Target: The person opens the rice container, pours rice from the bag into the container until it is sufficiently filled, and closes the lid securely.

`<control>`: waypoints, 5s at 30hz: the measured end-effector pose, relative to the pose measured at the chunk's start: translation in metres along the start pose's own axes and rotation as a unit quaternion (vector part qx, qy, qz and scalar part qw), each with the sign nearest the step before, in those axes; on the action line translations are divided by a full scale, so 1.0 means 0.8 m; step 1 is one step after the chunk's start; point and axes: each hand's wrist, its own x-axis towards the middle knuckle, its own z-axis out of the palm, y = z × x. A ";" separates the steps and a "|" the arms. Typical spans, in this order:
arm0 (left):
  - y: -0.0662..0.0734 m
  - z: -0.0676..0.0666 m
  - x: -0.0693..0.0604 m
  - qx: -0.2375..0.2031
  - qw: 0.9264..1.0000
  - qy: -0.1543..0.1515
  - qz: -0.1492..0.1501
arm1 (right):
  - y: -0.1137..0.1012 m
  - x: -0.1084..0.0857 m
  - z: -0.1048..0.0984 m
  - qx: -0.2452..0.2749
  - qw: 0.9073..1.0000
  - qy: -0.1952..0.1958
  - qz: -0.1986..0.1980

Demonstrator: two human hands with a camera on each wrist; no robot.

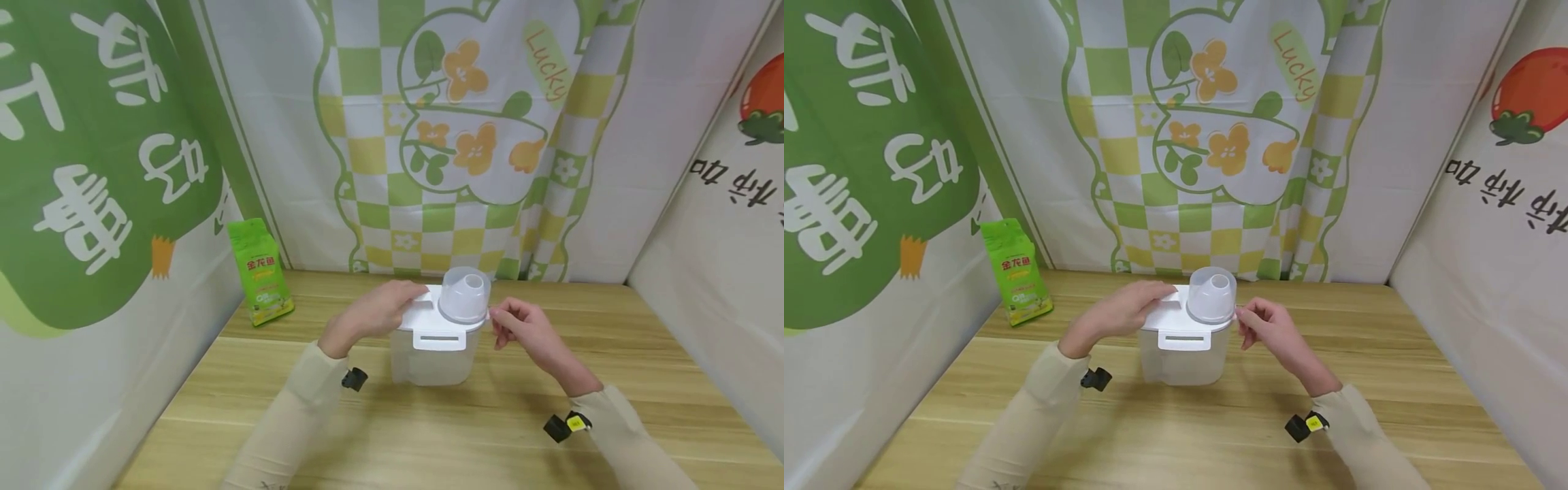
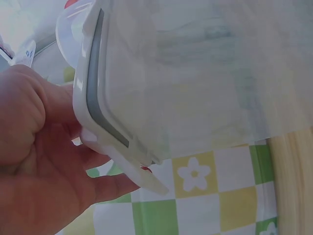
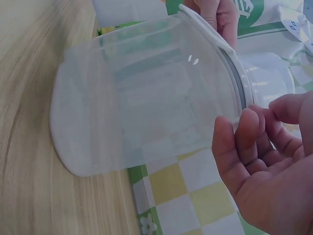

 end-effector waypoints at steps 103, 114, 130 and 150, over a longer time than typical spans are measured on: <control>-0.065 0.033 -0.012 -0.146 0.963 0.217 -0.064 | 0.011 0.030 -0.018 -0.038 0.997 -0.066 0.010; -0.107 0.050 -0.031 -0.352 0.926 0.072 -0.118 | -0.018 0.026 -0.033 -0.095 0.991 -0.093 -0.032; -0.134 0.085 -0.036 -0.416 0.906 -0.008 -0.070 | -0.053 0.029 -0.006 -0.178 0.977 -0.036 -0.108; -0.127 0.099 -0.023 -0.445 0.892 -0.053 -0.061 | -0.059 0.041 0.037 -0.235 0.958 -0.034 -0.162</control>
